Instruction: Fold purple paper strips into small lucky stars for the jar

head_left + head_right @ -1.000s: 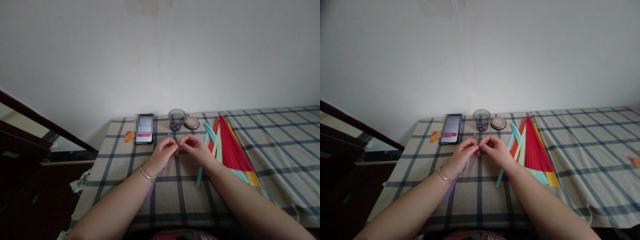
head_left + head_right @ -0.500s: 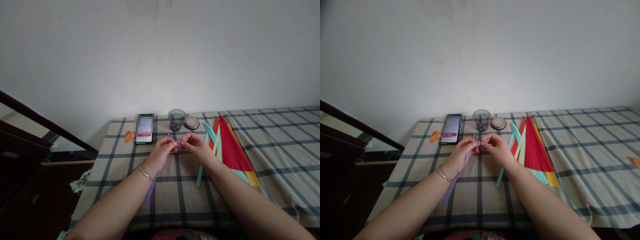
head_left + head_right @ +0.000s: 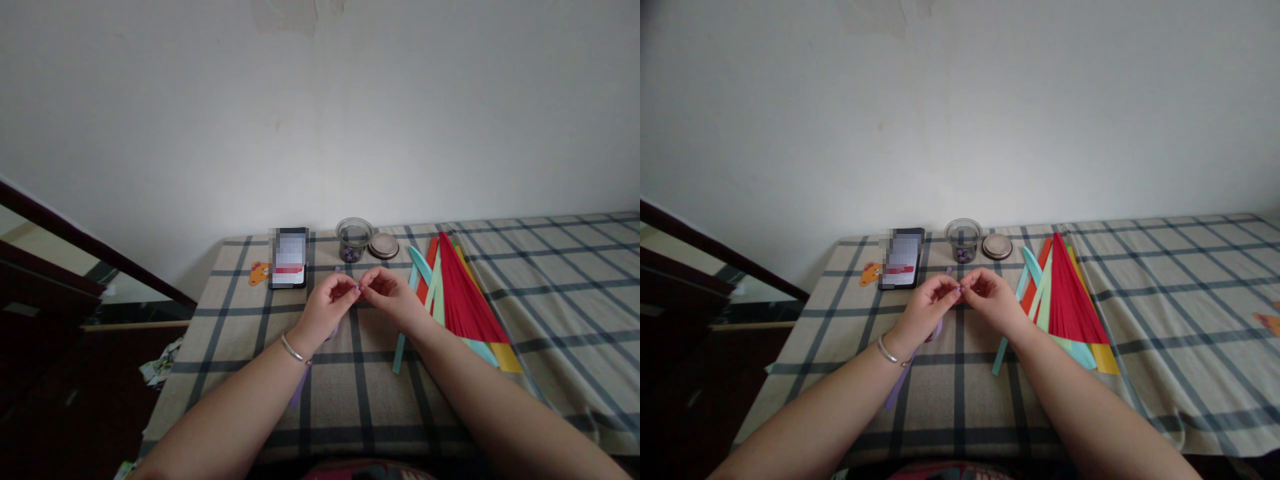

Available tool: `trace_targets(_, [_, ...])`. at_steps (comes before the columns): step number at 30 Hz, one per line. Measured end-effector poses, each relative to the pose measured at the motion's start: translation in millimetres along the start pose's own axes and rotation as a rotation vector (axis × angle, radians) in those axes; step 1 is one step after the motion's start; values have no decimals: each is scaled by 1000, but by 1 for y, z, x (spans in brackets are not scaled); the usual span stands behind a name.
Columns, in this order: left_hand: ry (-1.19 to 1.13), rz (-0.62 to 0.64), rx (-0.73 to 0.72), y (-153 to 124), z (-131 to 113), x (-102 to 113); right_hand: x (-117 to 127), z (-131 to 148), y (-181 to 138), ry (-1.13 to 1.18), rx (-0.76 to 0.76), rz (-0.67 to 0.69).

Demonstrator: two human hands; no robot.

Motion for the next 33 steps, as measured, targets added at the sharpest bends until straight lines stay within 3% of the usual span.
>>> trace_targets(9, [129,-75,-74,-1,1,6,2,-6,0,66,-150,-4])
trace_targets(17, [129,-119,-1,1,9,11,6,-11,0,-5,-200,-1])
trace_targets(24, [-80,-163,18,3,16,13,4,-7,-1,-6,-176,-19])
trace_targets(33, [86,-46,-28,2,10,9,5,-7,-1,-22,-150,-17])
Point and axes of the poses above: each hand's wrist, its own y-axis towards the middle knuckle, its own x-axis out of the back of the hand, z = x × y, the point moved 4 cm from there along y, towards the middle knuckle, and after that the axes turned 12 degrees about z, right-handed, at the moved point
